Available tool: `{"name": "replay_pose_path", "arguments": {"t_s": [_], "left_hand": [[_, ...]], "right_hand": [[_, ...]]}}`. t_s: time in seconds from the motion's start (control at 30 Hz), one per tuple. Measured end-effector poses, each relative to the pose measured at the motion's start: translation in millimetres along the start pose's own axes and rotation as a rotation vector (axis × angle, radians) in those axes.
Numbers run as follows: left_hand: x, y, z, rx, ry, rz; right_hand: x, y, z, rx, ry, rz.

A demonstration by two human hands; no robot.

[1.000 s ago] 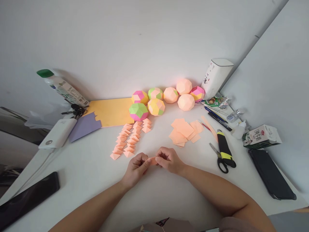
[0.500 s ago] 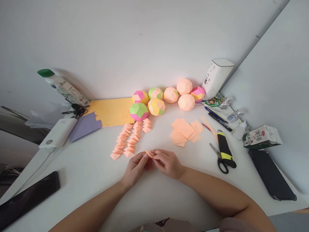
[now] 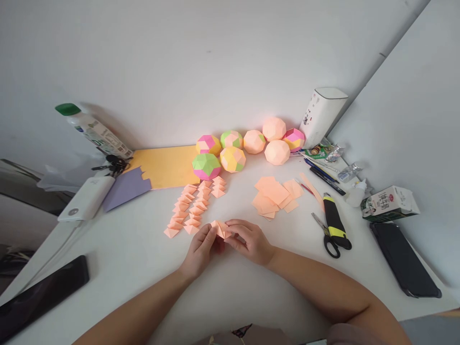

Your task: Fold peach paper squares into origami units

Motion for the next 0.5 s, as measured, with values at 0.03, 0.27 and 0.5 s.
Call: {"name": "replay_pose_path", "arguments": {"t_s": [0.03,0.27,0.5], "left_hand": [[-0.2,-0.1,0.1,0.001,-0.002,-0.002],[-1.0,0.1,2.2,-0.006,-0.002,-0.001],[-0.6,2.0,0.9,-0.020,-0.003,0.060]], "right_hand": [[0.4,-0.2,0.3,-0.003,0.001,0.001],[1.3,-2.4,3.3,-0.031,-0.004,-0.018],[2.2,3.4,0.6,-0.091,0.009,-0.045]]}}
Point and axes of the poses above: each hand's wrist, its own z-axis towards the middle knuckle, its own x-axis out of the back of the hand, y = z × x, the point moved 7 cm from there along z, towards the middle knuckle, and after that the axes turned 2 degrees about z, right-handed, at the moved point
